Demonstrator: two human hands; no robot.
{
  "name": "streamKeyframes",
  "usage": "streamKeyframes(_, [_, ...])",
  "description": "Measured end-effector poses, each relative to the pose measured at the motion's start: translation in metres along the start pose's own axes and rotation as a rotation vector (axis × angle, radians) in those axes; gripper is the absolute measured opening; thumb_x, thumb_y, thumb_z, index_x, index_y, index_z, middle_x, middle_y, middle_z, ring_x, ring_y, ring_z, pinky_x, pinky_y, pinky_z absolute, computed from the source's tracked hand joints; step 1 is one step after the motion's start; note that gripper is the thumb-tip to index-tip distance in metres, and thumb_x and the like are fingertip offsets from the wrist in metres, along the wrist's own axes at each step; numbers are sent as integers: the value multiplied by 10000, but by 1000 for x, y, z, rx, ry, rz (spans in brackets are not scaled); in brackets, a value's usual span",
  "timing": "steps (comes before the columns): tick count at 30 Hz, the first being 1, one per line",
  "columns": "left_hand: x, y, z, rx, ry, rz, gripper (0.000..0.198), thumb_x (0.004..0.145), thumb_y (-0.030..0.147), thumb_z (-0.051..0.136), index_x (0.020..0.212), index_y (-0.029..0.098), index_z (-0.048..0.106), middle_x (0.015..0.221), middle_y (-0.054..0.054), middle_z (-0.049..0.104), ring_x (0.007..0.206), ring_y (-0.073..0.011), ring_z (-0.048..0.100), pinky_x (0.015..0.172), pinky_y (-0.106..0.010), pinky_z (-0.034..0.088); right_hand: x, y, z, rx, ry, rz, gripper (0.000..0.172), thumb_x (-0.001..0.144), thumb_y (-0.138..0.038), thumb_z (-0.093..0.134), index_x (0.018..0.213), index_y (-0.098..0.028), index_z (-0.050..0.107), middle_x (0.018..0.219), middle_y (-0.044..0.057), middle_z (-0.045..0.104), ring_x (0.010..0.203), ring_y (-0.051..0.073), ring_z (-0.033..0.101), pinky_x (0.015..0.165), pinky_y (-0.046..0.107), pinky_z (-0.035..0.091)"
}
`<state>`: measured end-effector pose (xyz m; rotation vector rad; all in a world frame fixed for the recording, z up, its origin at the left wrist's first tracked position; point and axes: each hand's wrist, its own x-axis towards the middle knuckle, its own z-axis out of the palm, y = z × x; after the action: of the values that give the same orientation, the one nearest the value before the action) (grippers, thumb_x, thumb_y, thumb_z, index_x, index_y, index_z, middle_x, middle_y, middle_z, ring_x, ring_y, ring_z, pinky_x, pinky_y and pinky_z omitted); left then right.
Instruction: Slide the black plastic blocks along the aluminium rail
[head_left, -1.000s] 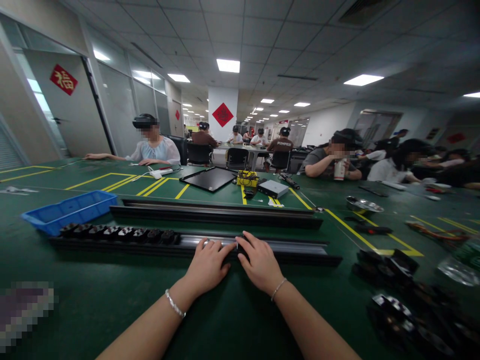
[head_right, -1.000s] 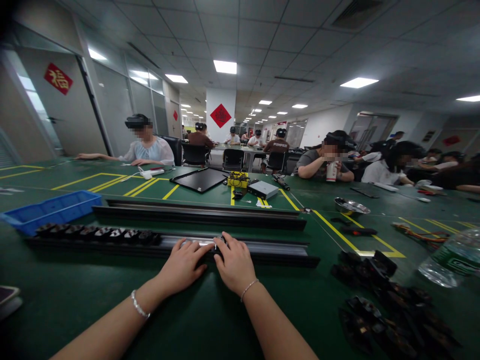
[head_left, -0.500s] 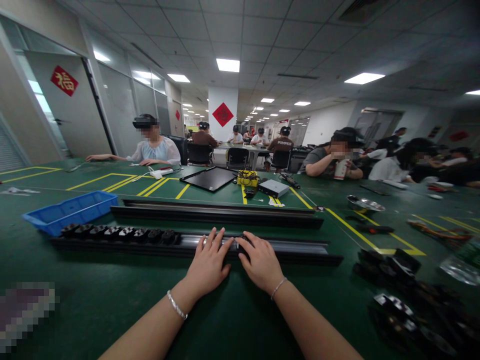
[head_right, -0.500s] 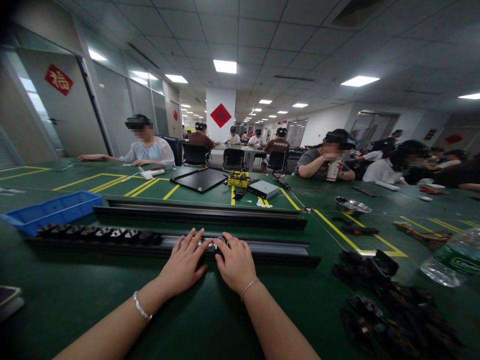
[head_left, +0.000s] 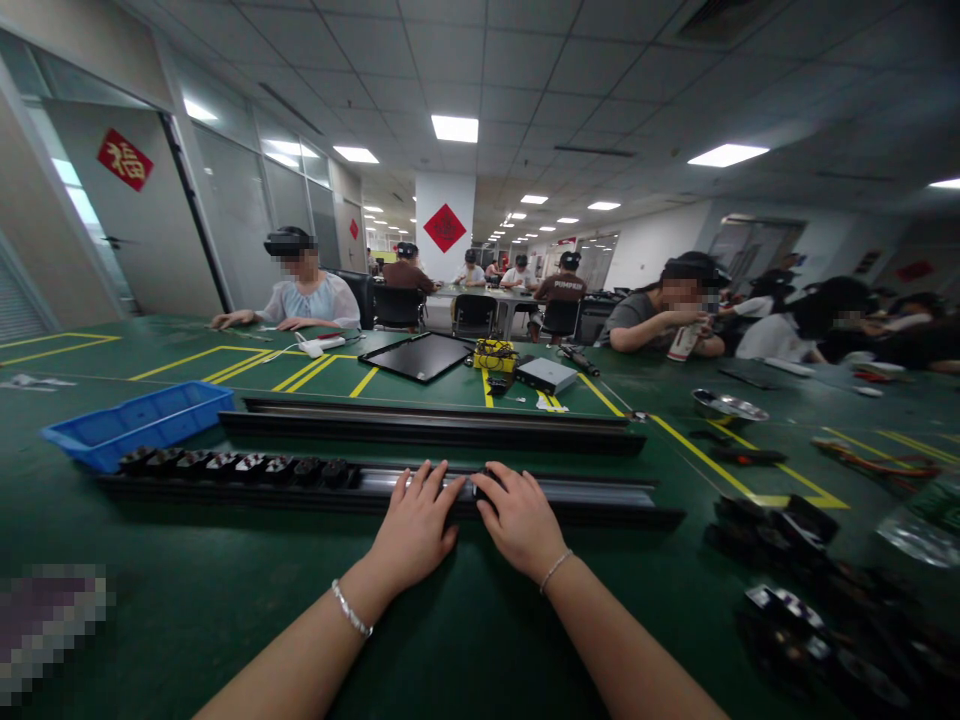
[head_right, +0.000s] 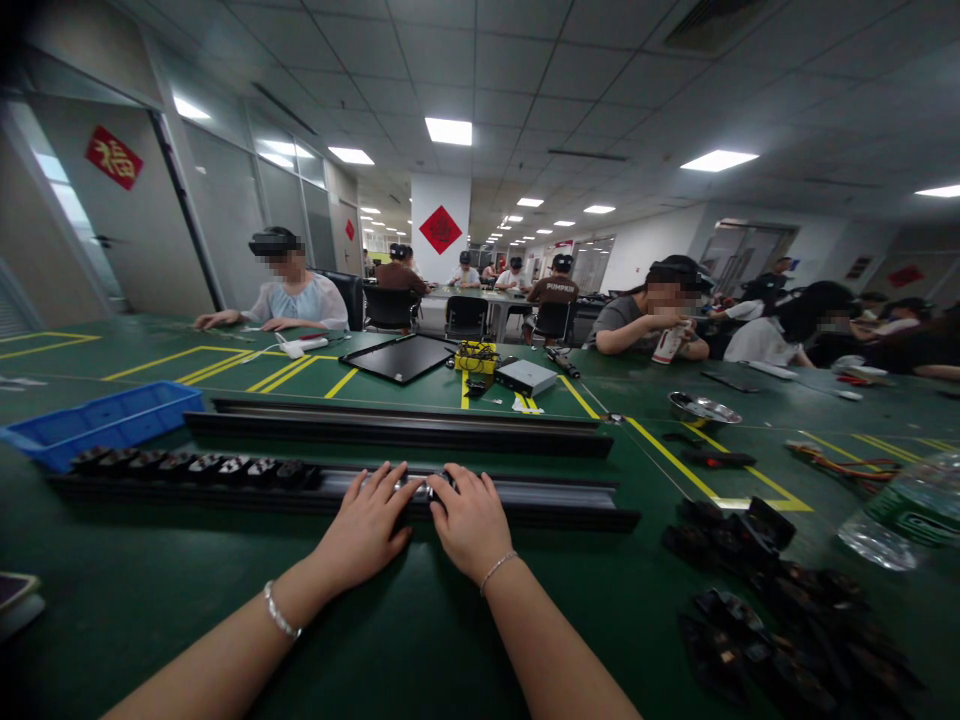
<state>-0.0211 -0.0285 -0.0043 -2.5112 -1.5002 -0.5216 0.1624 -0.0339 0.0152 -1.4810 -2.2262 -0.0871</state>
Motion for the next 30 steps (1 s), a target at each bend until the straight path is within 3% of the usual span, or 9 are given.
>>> streamKeyframes(8, [-1, -1, 1, 1, 11, 7, 600, 776, 334, 549, 1345, 296, 364, 1456, -75, 355, 1342, -310, 274, 1079, -519, 198, 6, -4, 1, -59, 39, 6, 312, 904, -297, 378, 1137, -317, 585, 1235, 46, 547, 1089, 201, 509, 1001, 447, 302])
streamKeyframes(14, [0, -1, 1, -5, -8, -1, 607, 773, 338, 555, 1347, 300, 361, 1461, -72, 346, 1346, -313, 263, 1078, -519, 198, 11, -5, 6, -95, 72, 39, 300, 914, -297, 367, 1068, -316, 624, 1167, 37, 574, 995, 206, 522, 901, 382, 364])
streamKeyframes(22, [-1, -2, 4, 12, 7, 0, 602, 783, 365, 552, 1349, 305, 356, 1461, -67, 347, 1348, -303, 262, 1081, -504, 201, 12, -6, 10, -27, 108, 75, 234, 886, -258, 439, 1014, -305, 629, 1113, 21, 586, 961, 190, 519, 872, 340, 371])
streamKeyframes(30, [-1, -2, 2, 15, 13, 5, 585, 787, 376, 550, 1340, 304, 373, 1456, -74, 357, 1345, -301, 269, 1075, -491, 220, 14, -7, 11, 63, 135, 132, 266, 848, -237, 490, 1103, -216, 567, 1157, 41, 600, 1039, 205, 517, 936, 342, 346])
